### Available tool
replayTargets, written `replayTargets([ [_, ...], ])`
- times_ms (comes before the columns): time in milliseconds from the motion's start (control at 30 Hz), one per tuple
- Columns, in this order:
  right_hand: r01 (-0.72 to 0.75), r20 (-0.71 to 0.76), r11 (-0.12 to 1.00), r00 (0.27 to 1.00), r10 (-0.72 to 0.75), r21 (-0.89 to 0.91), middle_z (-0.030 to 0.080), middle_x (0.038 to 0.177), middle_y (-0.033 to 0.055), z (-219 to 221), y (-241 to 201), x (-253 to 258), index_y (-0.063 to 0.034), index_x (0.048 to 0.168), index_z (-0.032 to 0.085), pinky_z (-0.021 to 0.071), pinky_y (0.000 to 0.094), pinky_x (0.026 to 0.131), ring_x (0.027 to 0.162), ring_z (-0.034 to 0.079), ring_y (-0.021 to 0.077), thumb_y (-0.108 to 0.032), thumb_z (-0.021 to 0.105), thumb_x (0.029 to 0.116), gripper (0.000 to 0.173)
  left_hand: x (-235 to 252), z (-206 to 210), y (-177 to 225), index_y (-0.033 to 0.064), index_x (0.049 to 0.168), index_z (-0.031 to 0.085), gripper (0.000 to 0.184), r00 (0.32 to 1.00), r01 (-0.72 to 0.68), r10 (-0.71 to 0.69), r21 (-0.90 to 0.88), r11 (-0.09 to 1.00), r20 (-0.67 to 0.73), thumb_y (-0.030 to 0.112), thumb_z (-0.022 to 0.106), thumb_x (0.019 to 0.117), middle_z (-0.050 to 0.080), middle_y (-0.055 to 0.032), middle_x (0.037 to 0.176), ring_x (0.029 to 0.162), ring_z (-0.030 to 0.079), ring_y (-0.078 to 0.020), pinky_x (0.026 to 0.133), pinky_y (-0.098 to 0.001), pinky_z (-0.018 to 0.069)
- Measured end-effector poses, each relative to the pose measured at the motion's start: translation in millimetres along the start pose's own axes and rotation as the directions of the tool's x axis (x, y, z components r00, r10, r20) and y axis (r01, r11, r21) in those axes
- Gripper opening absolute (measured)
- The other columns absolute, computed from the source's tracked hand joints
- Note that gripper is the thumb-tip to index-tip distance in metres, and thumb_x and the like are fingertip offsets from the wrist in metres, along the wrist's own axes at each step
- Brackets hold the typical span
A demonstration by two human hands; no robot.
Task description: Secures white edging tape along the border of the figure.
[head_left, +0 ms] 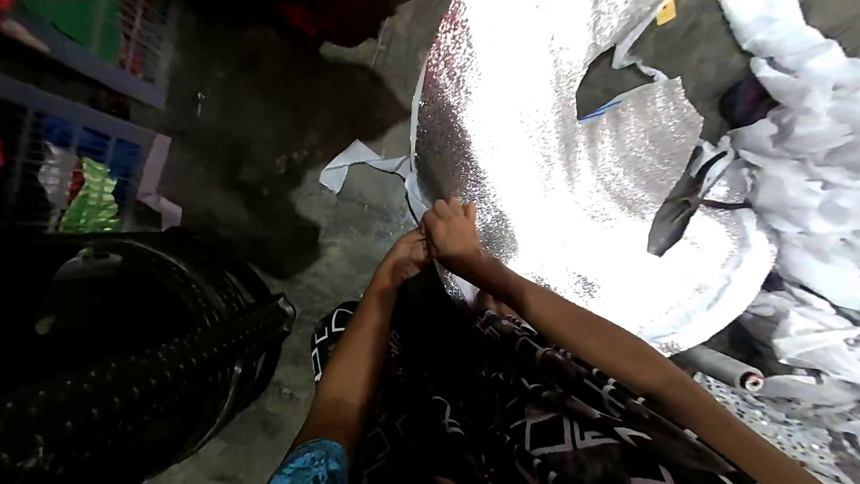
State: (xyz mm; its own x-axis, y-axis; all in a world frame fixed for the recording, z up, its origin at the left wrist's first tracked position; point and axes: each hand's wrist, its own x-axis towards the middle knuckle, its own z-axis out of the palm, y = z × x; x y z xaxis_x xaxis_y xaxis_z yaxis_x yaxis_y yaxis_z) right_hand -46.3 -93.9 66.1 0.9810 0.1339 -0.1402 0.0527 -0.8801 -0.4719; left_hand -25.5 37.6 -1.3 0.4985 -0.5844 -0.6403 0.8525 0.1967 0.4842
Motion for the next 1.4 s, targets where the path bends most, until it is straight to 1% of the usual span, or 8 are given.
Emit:
replayTargets([
  [400,0.098,-0.141,0.975,0.987,-0.071,0.198,0.068,0.106,0.0233,-35,-25,21,0.0012,0.102,0.073,0.0432,0.0645,0.089,0.111,0.061,0.0456,-0.015,0.057,0.1007,0.023,-26,33,22,0.0124,0.108,0.054,0.037,0.979,0.066,-0.050,0.075,0.995,-0.200,0.022,0.018,0.1124,0.062,0.0027,0.084,0.077,0.062,-0.0058,0.074,-0.0243,0.0544],
  [633,-0.097,0.132,0.279,0.985,-0.111,0.955,0.066,0.098,0.0025,-157,-27,37,-0.0073,0.114,0.052,0.0592,0.0298,0.079,0.086,0.067,0.0101,-0.014,0.044,0.1089,0.012,-1,-2,15,0.0054,0.146,0.040,0.045,0.971,0.102,-0.041,0.253,0.962,-0.236,0.032,0.043,0.1106,0.063,-0.0130,0.118,0.099,0.066,-0.0196,0.085,-0.0389,0.0570],
  [767,-0.112,0.477,0.751,0.829,-0.290,0.651,0.060,0.074,0.0011,-189,-3,0,-0.0029,0.105,0.064,0.0450,0.0192,0.056,0.060,0.054,0.0049,-0.007,0.050,0.1047,0.015,-6,4,12,0.0024,0.147,0.041,0.053,0.985,0.027,0.051,0.446,0.895,-0.163,0.010,0.065,0.0998,0.063,-0.0135,0.125,0.106,0.066,-0.0187,0.091,-0.0387,0.0576],
  [833,-0.343,0.712,0.935,0.678,0.183,0.086,0.065,0.101,0.0187,-199,-34,-20,0.0019,0.120,0.061,0.0519,0.0271,0.076,0.087,0.065,0.0215,-0.014,0.042,0.1107,0.026,-1,-1,8,0.0004,0.147,0.038,0.058,0.987,-0.007,0.082,0.479,0.878,-0.135,0.007,0.068,0.0979,0.063,-0.0155,0.126,0.105,0.068,-0.0197,0.091,-0.0396,0.0592],
  [867,-0.635,0.765,0.758,0.409,0.497,-0.153,0.051,0.143,0.0261,-166,-47,-32,0.0035,0.147,0.043,0.0413,0.0402,0.109,0.130,0.053,0.0327,-0.017,0.028,0.1145,0.042,2,-4,5,-0.0007,0.147,0.039,0.055,0.986,-0.040,0.113,0.475,0.879,-0.125,0.009,0.066,0.0996,0.064,-0.0160,0.125,0.104,0.069,-0.0198,0.091,-0.0397,0.0599],
  [933,-0.870,0.041,0.482,0.488,0.872,0.105,0.056,0.143,0.0312,20,-21,-111,0.0078,0.137,0.059,0.0224,0.0602,0.121,0.139,0.047,0.0482,-0.030,0.033,0.1116,0.053,4,-3,2,-0.0011,0.146,0.041,0.050,0.981,-0.061,0.140,0.463,0.884,-0.138,0.013,0.062,0.1025,0.064,-0.0165,0.125,0.104,0.069,-0.0199,0.091,-0.0395,0.0595],
  [1000,-0.891,0.157,0.442,0.453,0.878,0.102,0.040,0.159,0.0249,88,22,-136,0.0013,0.151,0.046,0.0113,0.0627,0.124,0.152,0.028,0.0449,-0.044,0.023,0.1118,0.064,4,-2,2,-0.0013,0.144,0.042,0.046,0.978,-0.059,0.142,0.449,0.892,-0.153,0.014,0.059,0.1042,0.064,-0.0167,0.124,0.102,0.069,-0.0199,0.090,-0.0395,0.0594],
  [1400,-0.848,0.077,0.526,0.530,0.845,0.068,0.048,0.153,0.0263,106,31,-140,0.0000,0.148,0.053,0.0199,0.0716,0.117,0.147,0.035,0.0518,-0.036,0.029,0.1118,0.056,8,-2,-3,-0.0031,0.141,0.045,0.044,0.962,-0.071,0.190,0.493,0.867,-0.196,0.014,0.061,0.1035,0.066,-0.0185,0.117,0.096,0.069,-0.0200,0.084,-0.0382,0.0598],
])
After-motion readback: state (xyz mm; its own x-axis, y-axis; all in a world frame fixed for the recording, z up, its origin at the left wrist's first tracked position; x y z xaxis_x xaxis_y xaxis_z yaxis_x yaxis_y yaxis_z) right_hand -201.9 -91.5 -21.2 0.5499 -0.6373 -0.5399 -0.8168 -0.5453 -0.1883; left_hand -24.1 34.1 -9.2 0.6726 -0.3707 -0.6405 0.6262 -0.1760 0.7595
